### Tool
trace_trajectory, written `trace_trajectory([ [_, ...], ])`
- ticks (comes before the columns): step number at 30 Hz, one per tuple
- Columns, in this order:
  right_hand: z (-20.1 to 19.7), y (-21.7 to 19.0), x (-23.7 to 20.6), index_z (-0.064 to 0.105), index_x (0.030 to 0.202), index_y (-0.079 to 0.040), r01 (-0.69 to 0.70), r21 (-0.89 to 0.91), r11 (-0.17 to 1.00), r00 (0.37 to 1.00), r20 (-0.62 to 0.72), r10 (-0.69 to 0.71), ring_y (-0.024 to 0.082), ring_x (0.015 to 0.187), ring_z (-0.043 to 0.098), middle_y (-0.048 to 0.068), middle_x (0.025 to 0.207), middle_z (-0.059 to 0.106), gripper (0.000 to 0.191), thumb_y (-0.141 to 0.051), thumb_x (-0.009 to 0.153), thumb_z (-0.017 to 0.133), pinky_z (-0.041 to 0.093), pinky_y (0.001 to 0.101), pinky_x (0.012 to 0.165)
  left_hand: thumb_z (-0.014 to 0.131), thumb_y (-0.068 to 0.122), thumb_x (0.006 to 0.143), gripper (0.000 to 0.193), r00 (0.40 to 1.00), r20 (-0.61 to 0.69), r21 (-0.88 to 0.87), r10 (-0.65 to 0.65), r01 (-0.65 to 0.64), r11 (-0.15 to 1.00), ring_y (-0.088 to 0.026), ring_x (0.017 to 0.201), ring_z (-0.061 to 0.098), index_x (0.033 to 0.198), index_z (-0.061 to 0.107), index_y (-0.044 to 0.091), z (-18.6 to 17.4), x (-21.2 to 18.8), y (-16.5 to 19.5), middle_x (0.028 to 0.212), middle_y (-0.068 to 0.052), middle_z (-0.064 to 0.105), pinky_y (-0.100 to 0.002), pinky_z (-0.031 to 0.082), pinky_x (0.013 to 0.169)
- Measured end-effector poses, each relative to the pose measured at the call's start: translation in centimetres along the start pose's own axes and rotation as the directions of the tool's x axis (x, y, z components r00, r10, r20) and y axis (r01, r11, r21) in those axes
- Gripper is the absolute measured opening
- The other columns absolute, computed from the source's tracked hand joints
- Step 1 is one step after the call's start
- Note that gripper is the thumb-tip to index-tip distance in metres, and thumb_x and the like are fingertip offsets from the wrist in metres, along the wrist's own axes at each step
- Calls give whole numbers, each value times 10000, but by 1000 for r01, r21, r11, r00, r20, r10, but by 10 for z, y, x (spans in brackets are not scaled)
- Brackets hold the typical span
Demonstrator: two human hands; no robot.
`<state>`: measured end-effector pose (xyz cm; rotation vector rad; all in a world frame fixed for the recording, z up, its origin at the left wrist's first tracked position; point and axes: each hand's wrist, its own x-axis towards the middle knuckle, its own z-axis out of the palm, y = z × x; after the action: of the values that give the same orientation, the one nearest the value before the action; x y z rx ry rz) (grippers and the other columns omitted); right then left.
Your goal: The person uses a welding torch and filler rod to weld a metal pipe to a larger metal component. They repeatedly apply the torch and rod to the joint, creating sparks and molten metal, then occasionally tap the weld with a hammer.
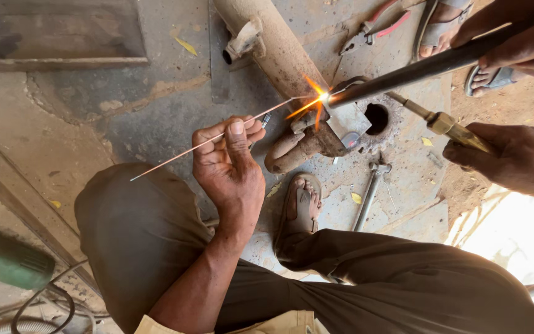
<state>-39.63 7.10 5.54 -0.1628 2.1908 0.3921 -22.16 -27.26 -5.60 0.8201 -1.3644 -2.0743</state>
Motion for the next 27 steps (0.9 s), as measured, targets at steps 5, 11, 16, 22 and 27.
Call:
trace_trajectory([
  [5,-2,-1,3,791,1038,-100,-67,185,980,998,17,64,194,467,519,97,629,621,343,-420,940,716,511,398,522,589,84,1095,101,1000,5,-22,-30,30,999,-196,990,739,1131,541,2,-4,0,-4,1086,-147,704,-348,680,895],
  [11,3,7,10,804,1083,-81,-63,188,980,998,8,62,185,430,525,103,675,637,312,-356,961,720,496,375,469,588,60,1087,87,999,21,-11,-36,37,999,-201,1002,745,1131,547,-3,-2,-1,-9,1107,-152,708,-351,681,909],
  [16,4,5,14,806,1081,-93,-54,135,989,998,35,49,182,397,500,102,703,644,304,-350,969,690,485,361,425,593,47,1085,83,999,16,-23,-38,38,999,-198,1000,737,1122,545,-10,-1,-3,-7,1100,-153,707,-354,671,919],
  [22,-19,2,30,770,1164,-161,-67,220,973,995,83,50,214,401,463,107,669,694,314,-347,914,729,474,386,436,596,44,1092,76,1000,11,34,20,-20,999,-182,969,727,1111,541,-5,1,-7,-2,1088,-147,705,-329,656,892],
  [27,-49,1,53,798,1178,-91,120,384,915,991,6,-132,201,367,506,87,686,713,364,-330,910,743,468,398,408,588,43,1096,70,999,19,53,30,-31,998,-179,962,724,1113,537,-3,5,-11,1,1090,-148,712,-318,650,888],
])
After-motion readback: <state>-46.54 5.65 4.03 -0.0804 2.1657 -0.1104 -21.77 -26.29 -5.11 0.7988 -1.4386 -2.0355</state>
